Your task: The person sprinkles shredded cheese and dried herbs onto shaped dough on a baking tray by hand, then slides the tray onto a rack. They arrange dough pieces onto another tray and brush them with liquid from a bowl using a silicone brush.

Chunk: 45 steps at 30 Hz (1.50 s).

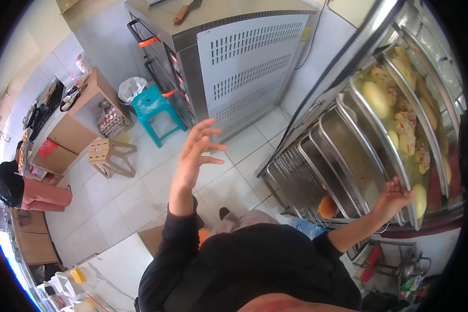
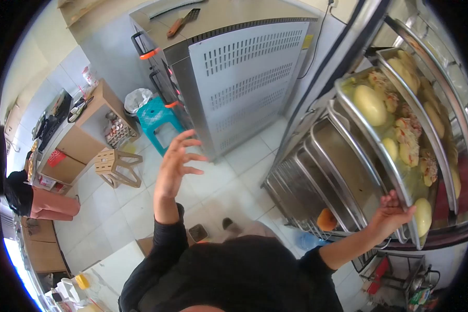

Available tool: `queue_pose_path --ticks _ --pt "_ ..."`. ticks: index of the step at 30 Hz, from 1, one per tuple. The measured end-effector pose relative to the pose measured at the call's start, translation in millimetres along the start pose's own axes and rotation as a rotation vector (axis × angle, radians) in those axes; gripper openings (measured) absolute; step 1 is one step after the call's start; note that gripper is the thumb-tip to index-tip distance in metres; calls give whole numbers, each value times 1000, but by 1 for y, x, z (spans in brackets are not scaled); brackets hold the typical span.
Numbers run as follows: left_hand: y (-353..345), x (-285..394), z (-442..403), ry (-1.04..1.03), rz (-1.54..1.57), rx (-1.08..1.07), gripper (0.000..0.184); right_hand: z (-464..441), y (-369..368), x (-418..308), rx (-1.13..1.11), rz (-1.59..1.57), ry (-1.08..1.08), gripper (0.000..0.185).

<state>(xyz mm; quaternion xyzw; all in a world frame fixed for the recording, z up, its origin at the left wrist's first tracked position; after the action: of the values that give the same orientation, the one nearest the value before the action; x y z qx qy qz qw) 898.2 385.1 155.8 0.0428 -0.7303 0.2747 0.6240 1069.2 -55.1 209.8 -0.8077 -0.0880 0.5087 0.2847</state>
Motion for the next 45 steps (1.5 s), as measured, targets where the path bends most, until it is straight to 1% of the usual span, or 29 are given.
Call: queue_pose_path --ticks 4,6,7,8,11,13,15,16,17,18,19,20,21,22,23,25,27,28,29,31,32,33,35,36,37,40,41,44,45 --pt "50 -1 -6 55 -15 88 42 -38 25 5 18 26 39 47" --pt "69 -1 -11 76 -41 120 41 -47 42 4 -432 -334 -341 52" --pt "78 -2 -15 80 -53 152 40 -35 28 7 61 -150 -87 57" --pt "88 -5 -16 89 -62 176 39 -5 -10 11 92 -163 47 66" --pt "118 -18 -23 122 -62 279 39 -7 2 69 -347 -208 816 32" --pt "132 -32 -29 119 -72 346 39 72 -138 119 -364 -462 460 17" --pt "131 -35 -34 6 -125 406 44 117 -221 180 -497 -169 150 11" --pt "127 -38 -39 -94 -161 448 47 145 -262 207 -784 -21 -12 20" --pt "126 -40 -43 -195 -203 493 52 164 -280 249 -847 384 -205 34" --pt "124 -40 -45 -348 -422 497 52 193 -308 282 -1138 315 -396 40" --pt "123 -42 -46 -480 -653 489 53 228 -330 309 -1335 194 -660 44" --pt "119 -51 -46 -521 -798 466 53 263 -344 329 -1517 78 -931 49" --pt "118 -62 -47 -556 -952 434 53 298 -340 361 -1556 20 -1356 58" --pt "127 -69 -46 -581 -1105 391 54 328 -341 376 -1567 -3 -1613 65" --pt "145 -74 -43 -489 -1105 450 54 358 -342 390 -1560 8 -1865 73" --pt "187 -84 -27 -310 -1092 545 54 411 -352 381 -1608 23 -2016 82" --pt "245 -90 6 -61 -1032 858 57 450 -379 369 -1737 -36 -2174 89" --pt "279 -91 28 179 -1142 1093 59 468 -394 359 -1814 -89 -2258 91" --pt "309 -92 56 439 -1227 1318 61 489 -407 348 -1798 -84 -2310 90" --pt "360 -95 129 783 -1088 1679 59 533 -430 355 -1915 -462 -2712 87" --pt "371 -92 169 827 -1097 1829 59 550 -441 357 -1939 -662 -2920 85" --pt "372 -89 209 880 -1099 1976 58 574 -449 360 -1926 -465 -2858 79" --pt "365 -83 275 927 -853 2323 60 630 -465 370 -2420 -129 -2363 76" --pt "358 -82 302 1050 -794 2408 64 659 -473 371 -2610 18 -2074 75" --pt "349 -86 323 1179 -723 2485 68 689 -480 363 -2793 -30 -1811 70" --pt "333 -106 355 1388 -421 2585 76 769 -483 356 -2913 73 -1758 61" --pt "334 -118 357 1507 -437 2567 78 794 -478 356 -2985 128 -1702 58" --pt "341 -99 353 1635 -463 2518 80 869 -452 349 -3202 305 -1545 48" --pt "343 -93 355 1632 -433 2562 81 891 -441 344 -3273 389 -1511 45"
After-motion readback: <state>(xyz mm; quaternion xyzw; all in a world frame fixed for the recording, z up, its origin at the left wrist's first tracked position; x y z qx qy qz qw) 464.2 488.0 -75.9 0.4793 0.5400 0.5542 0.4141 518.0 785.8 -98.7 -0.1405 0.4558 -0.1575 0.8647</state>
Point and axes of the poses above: each hand's wrist, its own z-axis away from the middle knuckle, its own y-axis out of the back of the hand, x = y × z, the point moved 3 cm from there along -z, towards the middle knuckle, and after that the axes turned 2 degrees about x, right-handed, at the moved point
